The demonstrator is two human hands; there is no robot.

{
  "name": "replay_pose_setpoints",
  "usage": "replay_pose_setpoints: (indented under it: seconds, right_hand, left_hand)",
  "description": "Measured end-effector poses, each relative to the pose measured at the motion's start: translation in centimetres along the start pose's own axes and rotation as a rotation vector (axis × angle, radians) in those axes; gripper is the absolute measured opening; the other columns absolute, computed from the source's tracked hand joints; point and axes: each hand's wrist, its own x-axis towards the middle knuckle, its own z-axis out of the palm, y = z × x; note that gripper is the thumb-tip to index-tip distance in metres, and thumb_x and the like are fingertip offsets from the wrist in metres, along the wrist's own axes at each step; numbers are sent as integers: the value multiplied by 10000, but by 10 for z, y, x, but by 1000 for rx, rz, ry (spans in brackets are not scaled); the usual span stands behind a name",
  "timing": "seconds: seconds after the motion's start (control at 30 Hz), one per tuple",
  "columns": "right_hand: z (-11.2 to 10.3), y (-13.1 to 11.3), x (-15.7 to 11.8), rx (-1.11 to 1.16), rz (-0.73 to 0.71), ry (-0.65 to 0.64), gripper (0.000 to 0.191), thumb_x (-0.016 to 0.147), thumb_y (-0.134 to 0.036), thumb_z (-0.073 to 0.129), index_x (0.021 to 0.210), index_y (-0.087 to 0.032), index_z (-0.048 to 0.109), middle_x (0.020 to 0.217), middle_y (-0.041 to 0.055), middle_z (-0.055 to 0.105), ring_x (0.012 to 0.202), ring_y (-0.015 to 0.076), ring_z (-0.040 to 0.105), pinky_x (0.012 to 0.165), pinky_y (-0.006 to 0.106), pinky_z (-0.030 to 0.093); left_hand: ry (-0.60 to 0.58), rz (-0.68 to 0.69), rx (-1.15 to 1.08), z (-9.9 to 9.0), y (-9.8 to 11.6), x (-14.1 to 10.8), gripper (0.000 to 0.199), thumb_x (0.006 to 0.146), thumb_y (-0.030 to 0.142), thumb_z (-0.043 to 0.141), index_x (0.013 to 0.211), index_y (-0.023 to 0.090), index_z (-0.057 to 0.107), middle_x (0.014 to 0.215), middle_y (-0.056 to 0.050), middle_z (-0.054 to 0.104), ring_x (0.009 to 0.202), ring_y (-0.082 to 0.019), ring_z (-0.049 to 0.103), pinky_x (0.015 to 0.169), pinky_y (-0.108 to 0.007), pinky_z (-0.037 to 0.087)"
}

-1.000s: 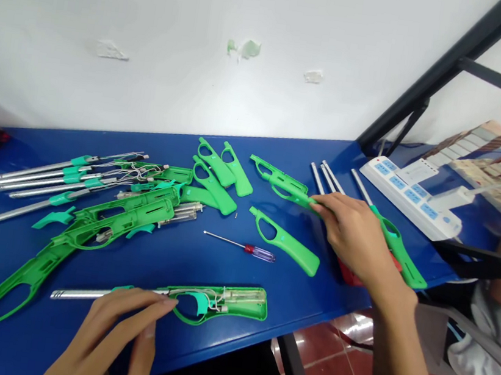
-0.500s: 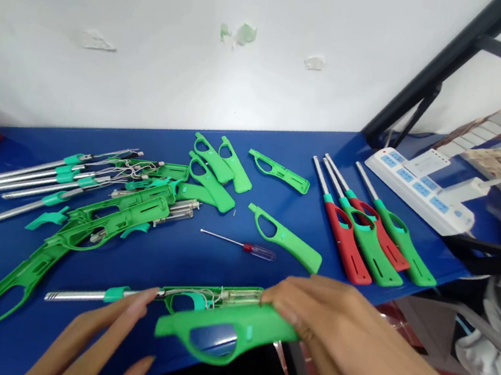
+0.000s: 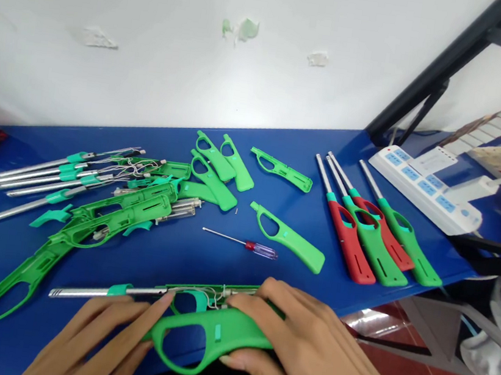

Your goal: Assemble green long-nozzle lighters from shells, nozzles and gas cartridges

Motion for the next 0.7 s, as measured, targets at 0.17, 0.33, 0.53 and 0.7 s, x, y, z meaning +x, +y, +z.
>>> replay_pose_setpoints:
  seconds: [0.17, 0.33, 0.53, 0.7]
  right_hand:
    - [5, 0, 8, 61, 48, -11, 451, 1078, -545, 551, 1481, -345, 579, 1231, 30, 770, 1078, 231, 772, 899, 367, 656]
    - [16, -5, 18, 63, 59, 15, 338, 1087, -482, 559, 1384, -329, 613, 1214, 42, 750, 1104, 262, 719, 955, 458, 607]
    - [33, -4, 17, 62, 73, -21, 334, 1070, -481, 583, 1349, -317, 666, 1254, 58, 723, 1170, 290, 694, 986, 503, 600]
    - [36, -6, 16, 65, 44, 3, 346, 1090, -465, 555, 1371, -296, 664, 1203, 70, 732, 1119, 274, 706, 954, 475, 602]
  left_hand:
    - [22, -118, -72, 3, 5, 10, 423, 1063, 98, 582, 1479, 163, 623, 1185, -79, 733, 1103, -209, 639, 982, -347, 541]
    - [-32, -159, -67, 4, -3, 14, 469, 1036, 20, 564, 1481, 161, 607, 1252, -87, 708, 1210, -241, 591, 1001, -376, 531]
    - [-146, -150, -10, 2, -10, 9, 492, 1040, 51, 522, 1500, 209, 588, 1308, -97, 684, 1233, -285, 573, 978, -420, 566]
    - [-172, -130, -14, -1, -10, 7, 500, 1026, 41, 517, 1495, 197, 597, 1288, -103, 685, 1204, -285, 574, 947, -404, 575]
